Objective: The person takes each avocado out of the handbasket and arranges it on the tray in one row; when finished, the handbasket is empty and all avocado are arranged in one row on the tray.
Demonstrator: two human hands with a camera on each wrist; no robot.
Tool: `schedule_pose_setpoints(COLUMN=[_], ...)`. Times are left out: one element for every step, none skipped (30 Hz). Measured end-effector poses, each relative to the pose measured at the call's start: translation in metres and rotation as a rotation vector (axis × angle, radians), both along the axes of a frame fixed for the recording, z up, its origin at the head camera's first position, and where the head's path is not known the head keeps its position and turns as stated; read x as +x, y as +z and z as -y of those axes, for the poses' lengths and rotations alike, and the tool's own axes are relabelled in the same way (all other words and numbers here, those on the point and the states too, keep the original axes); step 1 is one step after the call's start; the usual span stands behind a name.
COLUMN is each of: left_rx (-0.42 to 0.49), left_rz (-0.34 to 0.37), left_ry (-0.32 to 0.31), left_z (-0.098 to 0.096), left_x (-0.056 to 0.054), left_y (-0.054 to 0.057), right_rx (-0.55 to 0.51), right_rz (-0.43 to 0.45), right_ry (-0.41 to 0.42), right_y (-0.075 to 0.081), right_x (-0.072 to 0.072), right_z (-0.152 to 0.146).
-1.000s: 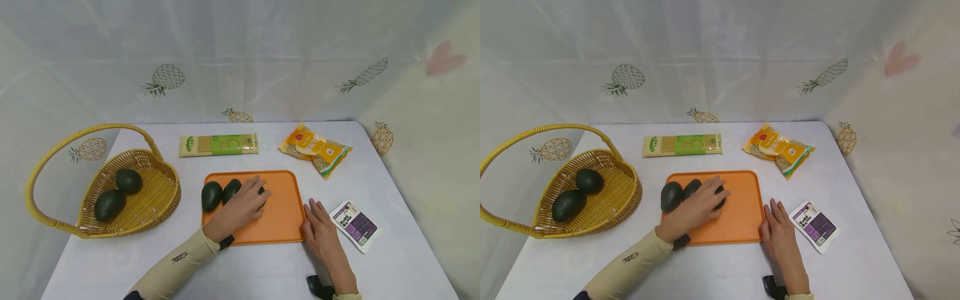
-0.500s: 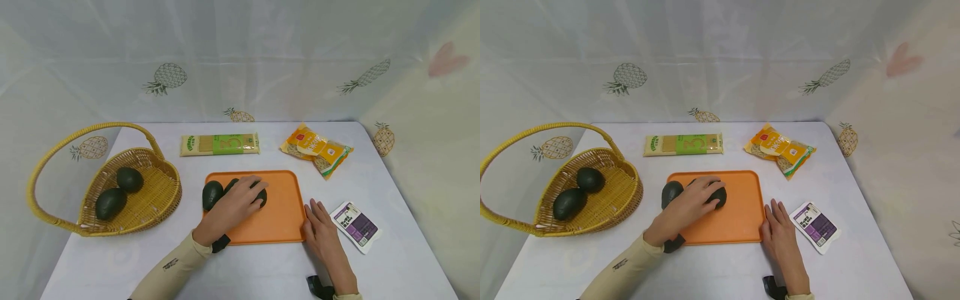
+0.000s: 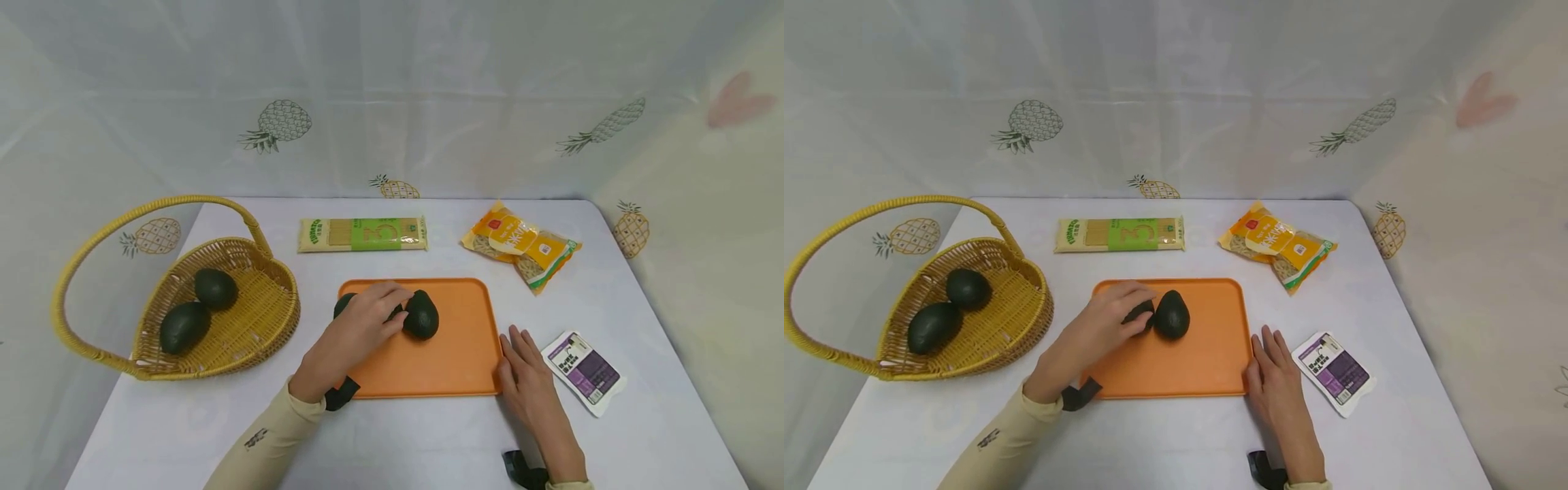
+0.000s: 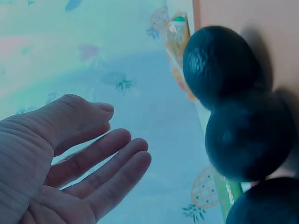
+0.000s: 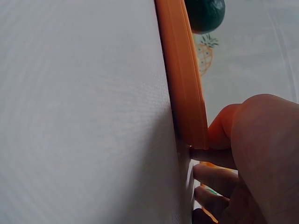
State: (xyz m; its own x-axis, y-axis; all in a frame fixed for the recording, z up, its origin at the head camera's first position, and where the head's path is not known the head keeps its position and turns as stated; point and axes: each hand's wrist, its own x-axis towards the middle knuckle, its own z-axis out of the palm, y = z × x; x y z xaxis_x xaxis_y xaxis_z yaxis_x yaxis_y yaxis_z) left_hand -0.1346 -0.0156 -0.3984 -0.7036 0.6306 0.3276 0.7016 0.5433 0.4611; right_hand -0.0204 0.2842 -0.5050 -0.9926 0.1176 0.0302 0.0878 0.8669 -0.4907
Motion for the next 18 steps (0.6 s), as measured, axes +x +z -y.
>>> schedule_pose_setpoints(left_rx=[-0.004,-0.008,-0.011,-0.014,-0.018,-0.021,-0.024,-0.024,-0.024,-0.021,-0.019,-0.016,-0.015,-0.012,-0.003,0.011,0.024,0.040], left_rz=[-0.012,-0.022,-0.027,-0.031,-0.036,-0.043,-0.053,-0.052,-0.054,-0.058,-0.059,-0.057,-0.057,-0.058,-0.059,-0.059,-0.060,-0.061], left_ry=[0.006,0.014,0.020,0.025,0.034,0.043,0.053,0.063,0.072,0.081,0.093,0.102,0.111,0.120,0.128,0.135,0.145,0.157], left_z=[0.002,0.005,0.008,0.010,0.013,0.016,0.019,0.021,0.024,0.027,0.030,0.034,0.038,0.042,0.046,0.051,0.055,0.060], left_x=[-0.001,-0.001,-0.002,-0.002,-0.002,-0.003,-0.003,-0.003,-0.003,-0.004,-0.004,-0.005,-0.005,-0.006,-0.007,-0.007,-0.008,-0.008], left_y=[0.000,0.000,0.000,0.001,0.002,0.003,0.003,0.005,0.006,0.007,0.007,0.008,0.009,0.009,0.009,0.009,0.008,0.007], right_rx=[-0.002,-0.003,-0.005,-0.007,-0.009,-0.009,-0.010,-0.009,-0.010,-0.009,-0.010,-0.013,-0.014,-0.014,-0.013,-0.012,-0.012,-0.010], right_rz=[-0.002,-0.003,-0.008,-0.009,-0.008,-0.009,-0.008,-0.010,-0.009,-0.009,-0.009,-0.008,-0.008,-0.011,-0.009,-0.006,0.000,0.002], right_ry=[0.000,0.000,0.001,0.002,0.002,0.003,0.004,0.005,0.006,0.007,0.007,0.007,0.007,0.007,0.005,0.004,0.001,0.000], right_y=[0.000,-0.001,-0.001,-0.001,-0.001,-0.001,-0.001,-0.001,-0.001,-0.001,-0.001,-0.001,0.000,0.000,-0.001,-0.001,-0.001,-0.001], right_x=[0.000,0.000,0.000,0.000,0.000,0.000,0.000,0.000,0.000,0.000,0.000,0.000,0.000,0.000,0.000,-0.001,-0.001,-0.001], right_z=[0.000,0.000,0.000,0.000,0.000,0.000,0.000,0.000,0.000,0.000,0.000,0.000,0.000,0.000,0.000,0.000,-0.001,-0.001])
